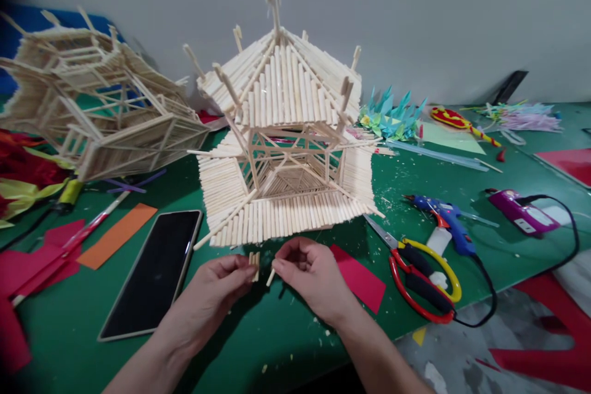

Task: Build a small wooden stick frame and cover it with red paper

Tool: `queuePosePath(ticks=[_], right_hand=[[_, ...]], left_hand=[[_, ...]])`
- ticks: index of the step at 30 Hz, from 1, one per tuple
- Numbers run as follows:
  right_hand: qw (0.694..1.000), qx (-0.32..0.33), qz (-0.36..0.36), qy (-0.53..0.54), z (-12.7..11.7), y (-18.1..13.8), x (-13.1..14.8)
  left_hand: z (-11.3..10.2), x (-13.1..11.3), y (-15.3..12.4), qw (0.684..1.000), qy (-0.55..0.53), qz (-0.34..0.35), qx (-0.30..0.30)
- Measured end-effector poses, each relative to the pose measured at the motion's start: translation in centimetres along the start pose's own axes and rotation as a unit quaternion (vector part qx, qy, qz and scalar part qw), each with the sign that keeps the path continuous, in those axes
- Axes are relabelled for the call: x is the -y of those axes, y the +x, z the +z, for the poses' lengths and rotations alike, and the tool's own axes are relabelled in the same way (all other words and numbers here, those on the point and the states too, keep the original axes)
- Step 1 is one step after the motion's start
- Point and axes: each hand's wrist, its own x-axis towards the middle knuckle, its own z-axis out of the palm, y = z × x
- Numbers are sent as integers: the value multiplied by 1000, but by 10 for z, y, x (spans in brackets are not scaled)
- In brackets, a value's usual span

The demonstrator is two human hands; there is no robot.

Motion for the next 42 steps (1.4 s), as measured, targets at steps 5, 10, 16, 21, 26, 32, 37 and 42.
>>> queuePosePath(ticks=[5, 10, 16, 21, 26, 32, 37, 42], right_hand=[[996, 34, 7, 87, -2, 2, 2], [997, 40, 5, 64, 0, 2, 3], [997, 34, 1, 67, 2, 4, 2], [997, 18, 5, 78, 5, 2, 0], [996, -39, -8, 78, 10, -3, -3], [984, -90, 2, 152, 20, -6, -6], [975, -80, 33, 203, 21, -6, -7], [969, -74, 50, 229, 18, -6, -5]], left_hand=[[2, 2, -2, 999, 17, -14, 33], [2, 4, -3, 999, 14, -11, 47], [1, 7, -2, 999, 17, -5, 45], [2, 6, -4, 999, 9, -6, 38], [3, 4, -7, 999, 7, 11, 41], [6, 5, -5, 999, 3, 34, 25], [6, 4, -4, 999, 17, 28, 34], [6, 3, -5, 999, 34, 19, 30]])
